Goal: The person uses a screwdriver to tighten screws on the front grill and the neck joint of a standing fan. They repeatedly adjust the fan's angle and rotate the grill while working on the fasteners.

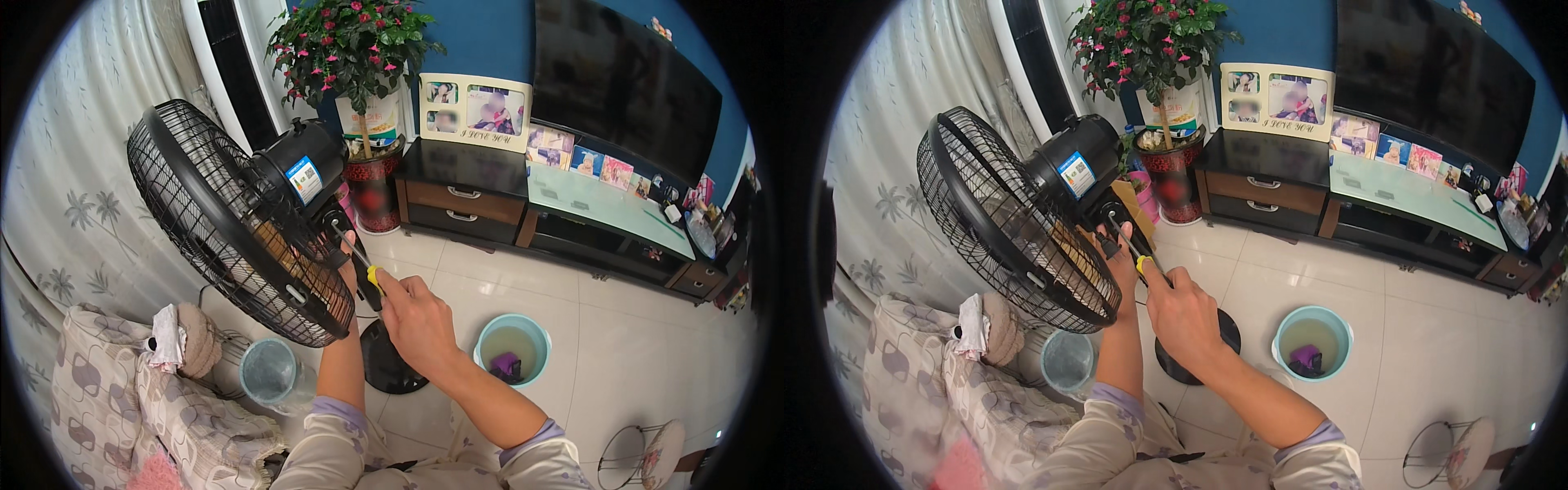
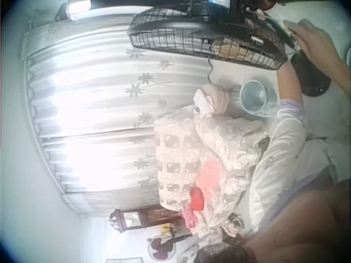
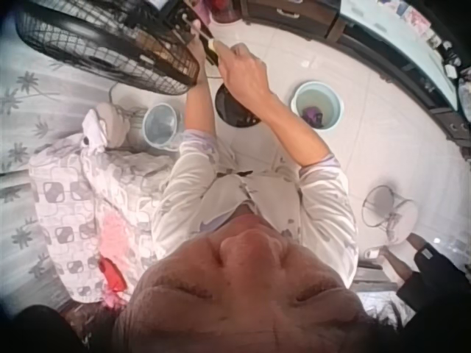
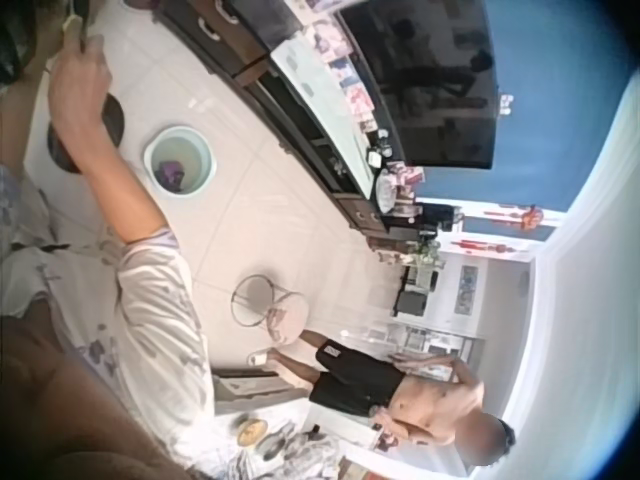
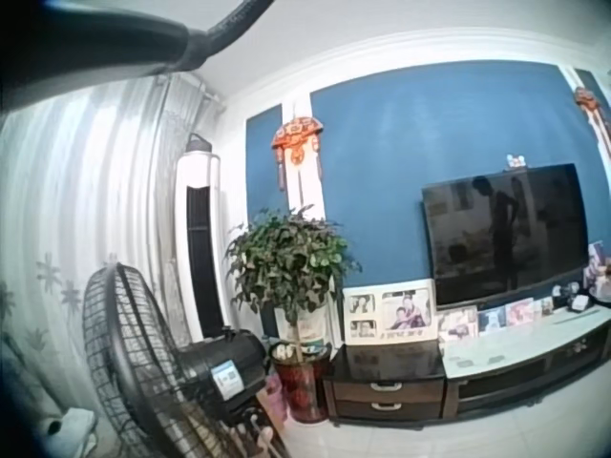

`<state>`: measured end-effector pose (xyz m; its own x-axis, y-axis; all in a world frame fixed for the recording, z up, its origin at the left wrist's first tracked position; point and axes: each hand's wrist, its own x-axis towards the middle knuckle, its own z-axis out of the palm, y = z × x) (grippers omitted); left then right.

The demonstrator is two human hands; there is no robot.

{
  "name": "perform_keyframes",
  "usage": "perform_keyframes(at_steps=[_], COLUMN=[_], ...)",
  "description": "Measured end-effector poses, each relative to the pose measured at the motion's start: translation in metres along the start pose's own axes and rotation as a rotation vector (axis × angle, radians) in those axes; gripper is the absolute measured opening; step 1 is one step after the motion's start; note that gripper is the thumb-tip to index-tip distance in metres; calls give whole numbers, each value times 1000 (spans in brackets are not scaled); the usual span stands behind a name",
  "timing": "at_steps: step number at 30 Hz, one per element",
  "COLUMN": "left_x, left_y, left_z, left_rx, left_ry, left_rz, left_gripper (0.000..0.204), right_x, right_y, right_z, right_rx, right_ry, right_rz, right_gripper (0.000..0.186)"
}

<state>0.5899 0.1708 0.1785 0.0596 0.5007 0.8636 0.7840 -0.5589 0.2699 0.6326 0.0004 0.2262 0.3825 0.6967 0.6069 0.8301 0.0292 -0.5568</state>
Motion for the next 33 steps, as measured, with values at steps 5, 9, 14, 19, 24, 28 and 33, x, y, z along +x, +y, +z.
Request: perform_keyframes(at_steps=[5, 9, 14, 19, 24, 28, 33], left_x=[-18, -20, -24, -23, -26, -26, -23], left_y=[-31, -35, -36, -37, -42, -43, -42], left_z=[32, 36, 36, 36, 42, 43, 41], left_rx=[255, 224, 242, 214, 211, 144, 63], left_ry=[78, -17, -28, -98, -69, -93, -118], left_rz=[295, 262, 247, 224, 215, 176, 145], left_gripper=[41, 49, 50, 51, 54, 57, 62], right_x=[0, 0, 0, -2, -2, -2, -6], right_y=[-2, 0, -1, -2, -3, -2, 6], right_z=[-2, -3, -1, 0, 0, 2, 13], right_rx=[-17, -15, 0, -6, -15, -44, -117], right_ry=[-4, -7, 1, 2, 1, 16, 58], right_rz=[13, 21, 14, 23, 20, -13, -73], right_gripper=[36, 37, 37, 37, 37, 38, 42])
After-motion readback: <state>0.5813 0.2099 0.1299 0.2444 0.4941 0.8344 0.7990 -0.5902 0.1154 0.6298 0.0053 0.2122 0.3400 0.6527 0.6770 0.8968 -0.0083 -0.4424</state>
